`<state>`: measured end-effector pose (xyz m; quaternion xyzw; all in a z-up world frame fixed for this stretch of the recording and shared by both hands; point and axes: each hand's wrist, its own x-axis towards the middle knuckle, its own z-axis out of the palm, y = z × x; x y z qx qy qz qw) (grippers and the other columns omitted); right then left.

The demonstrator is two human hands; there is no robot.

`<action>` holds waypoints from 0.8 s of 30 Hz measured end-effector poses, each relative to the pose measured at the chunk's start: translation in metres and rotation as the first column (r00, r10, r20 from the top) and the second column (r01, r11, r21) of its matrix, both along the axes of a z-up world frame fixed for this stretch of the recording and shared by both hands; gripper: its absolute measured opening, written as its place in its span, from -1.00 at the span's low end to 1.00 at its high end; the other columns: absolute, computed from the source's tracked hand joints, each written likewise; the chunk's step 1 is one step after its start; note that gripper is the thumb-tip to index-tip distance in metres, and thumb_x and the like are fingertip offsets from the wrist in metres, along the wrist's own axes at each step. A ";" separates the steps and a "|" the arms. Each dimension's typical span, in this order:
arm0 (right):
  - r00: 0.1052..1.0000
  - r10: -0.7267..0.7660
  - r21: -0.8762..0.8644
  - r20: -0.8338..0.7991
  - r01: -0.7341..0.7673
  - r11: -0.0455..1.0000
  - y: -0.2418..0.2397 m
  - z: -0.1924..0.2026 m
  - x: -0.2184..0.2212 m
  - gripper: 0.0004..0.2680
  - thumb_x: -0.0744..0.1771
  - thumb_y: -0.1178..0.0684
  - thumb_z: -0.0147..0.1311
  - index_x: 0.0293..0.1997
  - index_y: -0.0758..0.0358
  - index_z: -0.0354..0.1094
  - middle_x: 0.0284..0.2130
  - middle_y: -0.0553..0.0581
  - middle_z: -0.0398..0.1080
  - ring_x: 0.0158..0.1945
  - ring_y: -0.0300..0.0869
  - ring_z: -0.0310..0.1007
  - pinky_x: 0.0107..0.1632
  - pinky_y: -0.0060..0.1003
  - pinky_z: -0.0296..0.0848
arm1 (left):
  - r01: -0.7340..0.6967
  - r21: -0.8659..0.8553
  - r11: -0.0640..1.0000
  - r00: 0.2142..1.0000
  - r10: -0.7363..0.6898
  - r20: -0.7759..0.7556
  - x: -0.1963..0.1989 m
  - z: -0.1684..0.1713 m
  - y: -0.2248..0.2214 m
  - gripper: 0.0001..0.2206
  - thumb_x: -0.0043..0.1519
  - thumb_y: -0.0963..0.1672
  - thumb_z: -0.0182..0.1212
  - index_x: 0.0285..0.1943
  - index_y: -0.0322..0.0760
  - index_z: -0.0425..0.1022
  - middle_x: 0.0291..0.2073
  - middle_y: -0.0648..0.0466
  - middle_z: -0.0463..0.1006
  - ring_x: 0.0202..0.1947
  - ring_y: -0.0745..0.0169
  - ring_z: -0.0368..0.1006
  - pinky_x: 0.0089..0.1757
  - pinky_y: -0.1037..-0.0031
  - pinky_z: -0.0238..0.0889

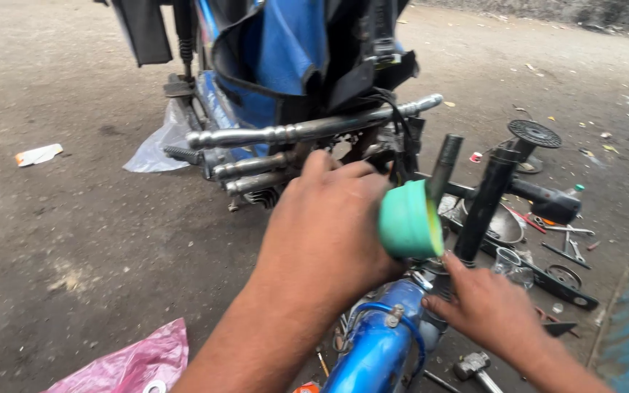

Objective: Greasing and assembling the steering head bearings and fork of a motorcycle.

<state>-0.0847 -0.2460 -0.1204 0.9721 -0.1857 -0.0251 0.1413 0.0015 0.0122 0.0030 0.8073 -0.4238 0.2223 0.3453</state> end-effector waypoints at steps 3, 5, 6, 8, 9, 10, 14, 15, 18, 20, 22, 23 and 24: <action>0.962 -0.088 0.242 0.259 0.024 0.970 -0.006 -0.034 -0.005 -0.27 0.18 -0.32 0.25 0.53 -0.21 -0.05 -0.42 0.07 0.50 -0.30 0.03 0.58 -0.20 -0.01 0.56 | 0.016 0.037 0.999 0.999 -0.015 -0.031 -0.002 0.001 -0.005 -0.59 -0.30 -0.08 0.57 -0.28 -0.26 0.62 -0.25 0.01 0.61 -0.11 -0.15 0.42 -0.12 0.13 0.37; 0.912 -0.011 0.296 0.409 -0.121 0.948 -0.009 -0.057 -0.001 -0.17 0.20 -0.26 0.28 0.61 -0.08 -0.28 -0.44 0.06 0.51 -0.37 0.04 0.55 -0.26 0.03 0.52 | 0.026 0.058 0.998 0.998 -0.022 -0.063 -0.003 -0.001 -0.011 -0.60 -0.32 -0.10 0.56 -0.28 -0.25 0.62 -0.20 0.02 0.60 -0.15 -0.17 0.40 -0.17 0.13 0.36; 0.910 -0.028 0.299 0.413 -0.106 0.948 -0.007 -0.061 0.002 -0.17 0.20 -0.26 0.28 0.61 -0.08 -0.28 -0.44 0.06 0.51 -0.37 0.04 0.55 -0.26 0.03 0.52 | 0.042 0.062 0.997 0.997 -0.038 -0.059 -0.004 -0.002 -0.014 -0.60 -0.32 -0.10 0.56 -0.28 -0.25 0.62 -0.20 0.02 0.60 -0.15 -0.17 0.40 -0.17 0.13 0.36; 0.867 -0.217 0.519 0.448 -0.055 0.853 0.001 -0.070 0.013 -0.06 0.18 -0.21 0.31 0.61 0.06 -0.52 -0.43 0.05 0.53 -0.38 0.00 0.57 -0.30 -0.01 0.55 | 0.019 0.081 0.997 0.994 -0.010 -0.108 -0.005 -0.004 -0.018 -0.63 -0.29 -0.11 0.54 -0.27 -0.20 0.64 -0.22 0.06 0.61 -0.17 -0.14 0.40 -0.15 0.15 0.36; 0.863 -0.229 0.525 0.451 -0.049 0.850 0.006 -0.068 0.020 -0.06 0.18 -0.21 0.31 0.61 0.06 -0.52 -0.43 0.05 0.53 -0.38 0.00 0.57 -0.30 -0.01 0.55 | 0.029 0.087 0.996 0.995 -0.020 -0.103 -0.003 -0.007 -0.021 -0.63 -0.29 -0.11 0.54 -0.27 -0.20 0.64 -0.22 0.06 0.61 -0.17 -0.14 0.40 -0.15 0.15 0.36; 0.851 -0.273 0.604 0.449 -0.064 0.794 0.011 -0.067 0.025 -0.05 0.19 -0.15 0.28 0.60 0.14 -0.62 -0.44 0.09 0.55 -0.40 0.01 0.58 -0.28 -0.01 0.55 | 0.036 0.098 0.995 0.994 -0.026 -0.108 -0.002 -0.011 -0.023 -0.62 -0.28 -0.07 0.56 -0.27 -0.21 0.64 -0.23 0.08 0.61 -0.15 -0.12 0.40 -0.13 0.15 0.35; 0.887 -0.360 0.647 0.289 0.097 0.756 0.030 -0.068 0.047 -0.12 0.25 0.02 0.16 0.52 0.28 -0.78 -0.39 0.24 0.52 -0.34 0.10 0.59 -0.21 -0.01 0.58 | 0.054 0.131 0.990 0.994 -0.040 -0.106 0.003 -0.016 -0.029 -0.61 -0.26 -0.05 0.57 -0.26 -0.21 0.65 -0.24 0.10 0.62 -0.13 -0.09 0.39 -0.10 0.17 0.34; 0.885 -0.367 0.650 0.286 0.102 0.753 0.034 -0.071 0.044 -0.12 0.25 0.02 0.16 0.52 0.28 -0.78 -0.39 0.24 0.52 -0.34 0.10 0.59 -0.21 -0.01 0.58 | 0.060 0.135 0.989 0.993 -0.046 -0.107 0.003 -0.016 -0.031 -0.61 -0.26 -0.05 0.57 -0.26 -0.21 0.65 -0.24 0.10 0.62 -0.13 -0.09 0.39 -0.10 0.17 0.34; 0.900 -0.294 0.536 0.323 0.082 0.840 0.046 -0.078 0.034 -0.11 0.23 0.03 0.18 0.50 0.42 -0.75 -0.38 0.36 0.48 -0.32 0.23 0.55 -0.22 0.12 0.55 | 0.048 0.170 0.984 0.989 -0.024 -0.145 0.005 -0.015 -0.029 -0.61 -0.26 -0.05 0.57 -0.25 -0.18 0.66 -0.23 0.14 0.64 -0.13 -0.05 0.40 -0.11 0.21 0.35; 0.955 -0.259 0.508 0.143 0.153 0.848 0.050 -0.081 0.022 -0.10 0.21 0.07 0.15 0.53 0.41 -0.76 -0.35 0.31 0.51 -0.30 0.20 0.58 -0.17 0.09 0.58 | 0.020 0.167 0.986 0.991 0.003 -0.137 0.006 -0.014 -0.028 -0.63 -0.25 -0.04 0.58 -0.28 -0.19 0.66 -0.24 0.12 0.64 -0.14 -0.08 0.40 -0.11 0.21 0.35; 0.943 -0.252 0.495 0.216 0.117 0.861 0.050 -0.072 0.021 -0.10 0.21 0.03 0.17 0.54 0.37 -0.70 -0.36 0.33 0.50 -0.31 0.22 0.57 -0.20 0.11 0.57 | 0.033 0.143 0.989 0.991 -0.014 -0.131 0.008 -0.016 -0.025 -0.63 -0.25 -0.06 0.56 -0.28 -0.20 0.65 -0.24 0.10 0.63 -0.15 -0.10 0.40 -0.11 0.20 0.34; 0.925 -0.252 0.479 0.285 0.090 0.873 0.050 -0.069 0.017 -0.10 0.21 -0.01 0.20 0.56 0.33 -0.65 -0.37 0.36 0.50 -0.32 0.24 0.56 -0.22 0.14 0.55 | 0.055 0.118 0.992 0.991 -0.040 -0.127 0.007 -0.018 -0.024 -0.64 -0.26 -0.07 0.54 -0.28 -0.21 0.65 -0.23 0.08 0.63 -0.15 -0.13 0.40 -0.12 0.19 0.33; 0.926 -0.255 0.479 0.279 0.096 0.873 0.047 -0.075 0.020 -0.10 0.21 -0.01 0.20 0.56 0.33 -0.65 -0.37 0.36 0.50 -0.32 0.24 0.56 -0.22 0.14 0.55 | 0.059 0.117 0.991 0.990 -0.043 -0.133 0.005 -0.022 -0.026 -0.64 -0.26 -0.07 0.54 -0.28 -0.21 0.65 -0.23 0.08 0.63 -0.15 -0.13 0.40 -0.12 0.19 0.33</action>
